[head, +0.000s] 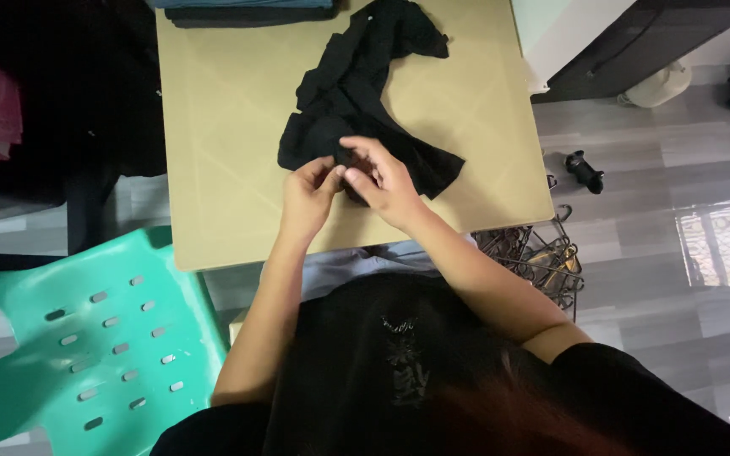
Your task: Folding shorts and a t-shirt on a table and stacking them with other laundry.
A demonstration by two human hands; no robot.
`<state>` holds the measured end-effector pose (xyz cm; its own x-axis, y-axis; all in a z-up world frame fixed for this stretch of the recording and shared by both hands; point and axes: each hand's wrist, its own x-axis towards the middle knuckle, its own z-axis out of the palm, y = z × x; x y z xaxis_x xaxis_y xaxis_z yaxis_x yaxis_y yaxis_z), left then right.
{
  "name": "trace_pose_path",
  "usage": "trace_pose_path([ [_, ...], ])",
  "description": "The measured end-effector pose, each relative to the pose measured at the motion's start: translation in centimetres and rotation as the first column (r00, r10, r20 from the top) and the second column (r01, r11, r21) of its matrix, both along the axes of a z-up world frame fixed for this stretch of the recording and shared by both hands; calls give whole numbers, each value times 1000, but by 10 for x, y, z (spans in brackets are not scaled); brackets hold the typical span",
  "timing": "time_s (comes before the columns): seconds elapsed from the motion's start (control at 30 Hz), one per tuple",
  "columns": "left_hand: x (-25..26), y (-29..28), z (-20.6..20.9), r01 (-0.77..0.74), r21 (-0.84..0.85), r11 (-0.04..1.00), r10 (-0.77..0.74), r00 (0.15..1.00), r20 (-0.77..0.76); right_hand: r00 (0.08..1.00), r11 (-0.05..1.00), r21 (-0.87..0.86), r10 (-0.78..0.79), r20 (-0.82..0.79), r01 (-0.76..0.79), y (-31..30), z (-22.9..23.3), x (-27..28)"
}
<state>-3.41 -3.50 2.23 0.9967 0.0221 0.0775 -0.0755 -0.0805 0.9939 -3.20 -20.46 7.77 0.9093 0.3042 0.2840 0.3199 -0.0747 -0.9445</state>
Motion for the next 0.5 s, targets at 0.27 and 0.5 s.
trace_pose_path([
  [0.27,4,-10,-20,-177,267,947,143,980,142,964,953,-157,-246,101,259,-16,-26,8],
  [0.5,35,39,-23,-301,-885,356,18,949,-315,845,884,-27,-435,311,466,-78,-5,34],
])
